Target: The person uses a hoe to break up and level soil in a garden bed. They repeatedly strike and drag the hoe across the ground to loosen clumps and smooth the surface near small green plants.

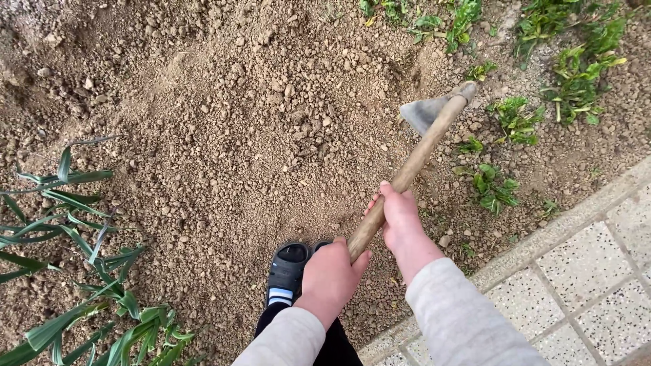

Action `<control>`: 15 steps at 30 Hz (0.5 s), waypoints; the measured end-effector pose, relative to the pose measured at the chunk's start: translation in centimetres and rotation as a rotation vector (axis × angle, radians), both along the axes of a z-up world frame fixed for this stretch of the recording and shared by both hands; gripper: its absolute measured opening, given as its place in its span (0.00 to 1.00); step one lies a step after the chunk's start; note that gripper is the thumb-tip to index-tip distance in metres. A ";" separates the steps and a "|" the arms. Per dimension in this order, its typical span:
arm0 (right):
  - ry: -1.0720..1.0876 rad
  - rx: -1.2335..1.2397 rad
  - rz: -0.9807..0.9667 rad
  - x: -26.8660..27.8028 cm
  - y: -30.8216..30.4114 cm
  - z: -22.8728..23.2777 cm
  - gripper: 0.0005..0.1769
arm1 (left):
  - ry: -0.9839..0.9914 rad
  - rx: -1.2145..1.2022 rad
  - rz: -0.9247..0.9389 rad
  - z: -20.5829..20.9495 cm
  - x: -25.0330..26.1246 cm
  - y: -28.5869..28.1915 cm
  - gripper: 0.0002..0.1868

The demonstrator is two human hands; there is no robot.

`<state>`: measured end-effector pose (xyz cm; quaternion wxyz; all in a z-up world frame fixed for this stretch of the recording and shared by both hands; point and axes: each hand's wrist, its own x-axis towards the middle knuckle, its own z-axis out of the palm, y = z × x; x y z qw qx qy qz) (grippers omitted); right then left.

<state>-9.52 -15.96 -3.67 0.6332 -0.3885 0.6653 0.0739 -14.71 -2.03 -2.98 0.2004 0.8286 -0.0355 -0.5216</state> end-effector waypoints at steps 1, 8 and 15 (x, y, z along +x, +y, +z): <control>-0.015 -0.016 0.022 0.4 0.0 0.1 0.06 | 0.020 0.003 0.022 0.2 0.4 -0.1 0.26; 0.133 0.082 0.230 -0.5 2.6 -4.2 0.08 | 0.159 0.073 0.162 -2.5 -1.3 1.8 0.26; 0.236 0.137 0.322 -1.4 5.0 -4.6 0.09 | 0.194 0.090 0.254 -3.1 -3.7 4.4 0.26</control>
